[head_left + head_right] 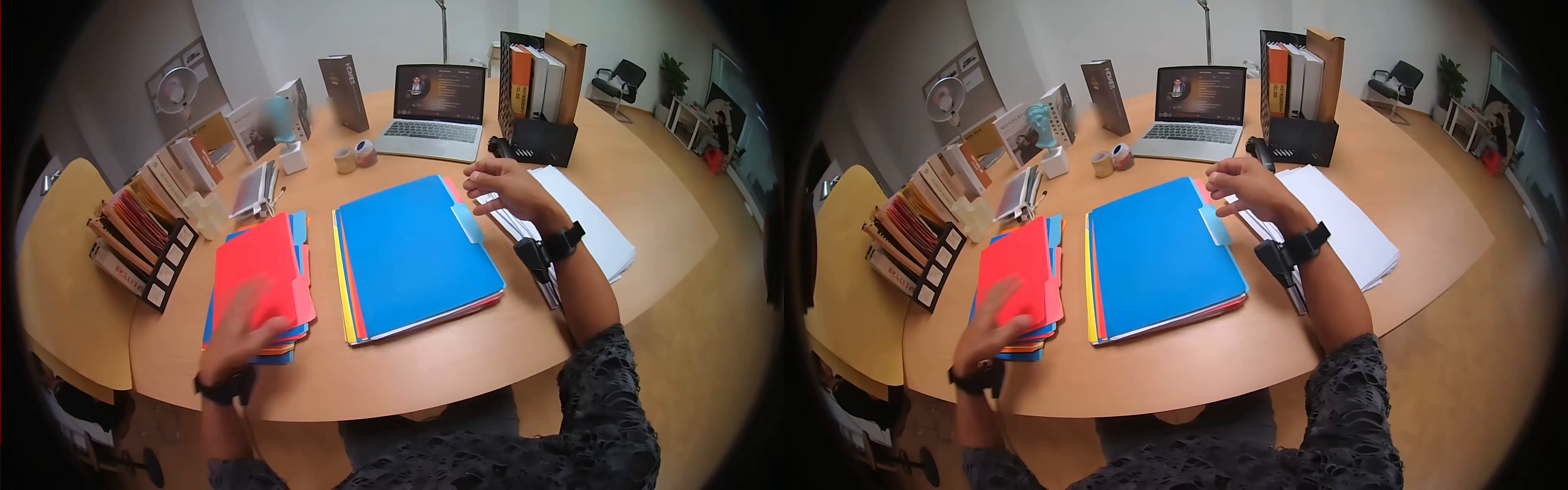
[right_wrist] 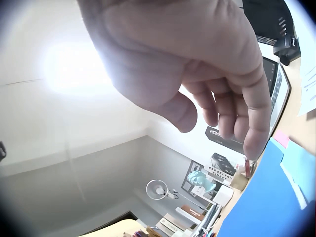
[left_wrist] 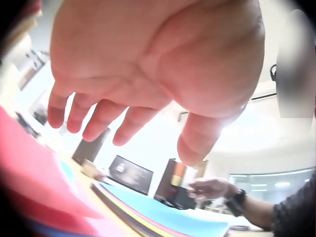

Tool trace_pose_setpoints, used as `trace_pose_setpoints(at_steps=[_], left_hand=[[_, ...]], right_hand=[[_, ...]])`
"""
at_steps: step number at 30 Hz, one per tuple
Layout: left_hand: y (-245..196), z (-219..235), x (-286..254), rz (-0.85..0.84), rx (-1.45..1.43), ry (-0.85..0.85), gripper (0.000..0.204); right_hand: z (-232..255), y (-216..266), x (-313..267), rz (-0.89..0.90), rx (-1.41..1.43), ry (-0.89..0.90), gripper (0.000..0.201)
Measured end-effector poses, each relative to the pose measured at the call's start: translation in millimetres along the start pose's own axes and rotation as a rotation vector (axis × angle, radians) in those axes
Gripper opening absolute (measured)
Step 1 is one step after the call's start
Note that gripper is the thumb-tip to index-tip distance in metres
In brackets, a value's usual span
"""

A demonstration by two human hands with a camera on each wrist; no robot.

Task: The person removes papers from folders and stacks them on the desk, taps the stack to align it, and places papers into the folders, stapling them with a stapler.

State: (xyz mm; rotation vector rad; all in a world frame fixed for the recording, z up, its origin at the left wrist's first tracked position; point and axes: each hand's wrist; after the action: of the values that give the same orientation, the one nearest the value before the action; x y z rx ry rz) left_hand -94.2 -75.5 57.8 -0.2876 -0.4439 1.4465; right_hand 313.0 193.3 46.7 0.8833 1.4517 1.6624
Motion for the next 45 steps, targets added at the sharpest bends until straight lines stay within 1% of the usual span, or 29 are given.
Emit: trace_pose_setpoints(at_steps=[1,3,5,6,8,11,14,15,16,17,20,22,27,29,30,32,33,35,36,38,39,41,42,44,45], left_hand=[[-25,-15,18,-0.055,-0.010,0.038,0.068],[-47,-59,59,-0.349,0.003,0.094,0.074],[-78,-90,77,-0.222,0.195,0.237,0.088],[-86,-102,83,-0.226,0.191,0.234,0.088],[-95,-119,88,-0.216,0.309,0.244,0.096],[-93,-123,86,-0.185,0.283,0.210,0.100],[-91,-123,82,-0.164,0.292,0.188,0.101],[-89,-122,81,-0.158,0.292,0.187,0.101],[-87,-120,81,-0.141,0.228,0.182,0.101],[-84,-119,81,-0.126,0.165,0.176,0.101],[-80,-117,81,-0.112,0.133,0.203,0.100],[-79,-116,82,-0.125,0.142,0.204,0.099],[-69,-118,82,-0.153,0.166,0.178,0.097],[-67,-116,81,-0.157,0.117,0.147,0.089],[-68,-115,80,-0.158,0.108,0.147,0.089],[-71,-112,77,-0.241,0.160,0.126,0.069],[-72,-110,76,-0.238,0.156,0.125,0.069],[-74,-107,76,-0.402,0.200,0.138,0.041],[-75,-108,75,-0.399,0.200,0.137,0.041],[-79,-109,74,-0.352,0.142,0.125,0.022],[-77,-110,73,-0.350,0.147,0.122,0.022],[-74,-112,71,-0.396,0.012,-0.019,0.015],[-74,-110,70,-0.396,0.023,-0.021,0.015],[-83,-102,69,-0.285,-0.080,-0.079,0.012],[-82,-103,71,-0.291,-0.072,-0.079,0.012]], right_hand=[[-3,0,1,-0.001,-0.002,0.000,0.031],[-5,-3,2,-0.037,-0.039,0.044,0.032],[-8,-6,0,-0.028,-0.040,0.058,0.036],[-7,-10,1,-0.027,-0.058,0.066,0.036],[-8,-16,4,-0.025,-0.078,0.076,0.036],[-7,-28,10,-0.074,-0.145,0.055,0.033],[-8,-39,16,-0.106,-0.082,0.083,0.029],[-10,-42,16,-0.114,-0.067,0.066,0.026],[-13,-42,16,-0.121,-0.053,0.048,0.025],[-14,-41,16,-0.121,-0.051,0.051,0.025],[-16,-41,16,-0.164,-0.038,0.065,0.026],[-17,-41,15,-0.157,-0.028,0.037,0.025],[-22,-36,13,-0.187,-0.046,0.037,0.027],[-21,-36,12,-0.196,-0.051,0.037,0.027],[-21,-36,12,-0.197,-0.050,0.037,0.027],[-20,-37,14,-0.198,-0.054,0.040,0.027],[-20,-37,14,-0.204,-0.064,0.037,0.027],[-21,-39,16,-0.210,-0.074,0.039,0.027],[-21,-39,16,-0.208,-0.074,0.032,0.027],[-20,-38,15,-0.202,-0.072,0.027,0.027],[-20,-37,14,-0.203,-0.080,0.024,0.027],[-18,-38,14,-0.196,-0.082,0.027,0.027],[-17,-42,16,-0.194,-0.058,0.017,0.029],[-17,-45,18,-0.183,-0.026,0.001,0.031],[-16,-46,19,-0.181,-0.041,0.013,0.031]])
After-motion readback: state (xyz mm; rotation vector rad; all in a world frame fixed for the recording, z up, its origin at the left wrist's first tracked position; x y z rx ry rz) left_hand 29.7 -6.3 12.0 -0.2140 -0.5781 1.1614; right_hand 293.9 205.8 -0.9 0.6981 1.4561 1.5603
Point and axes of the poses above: each hand's wrist, its own x-axis towards the middle knuckle, its own z-axis out of the back of the hand, y = z × x
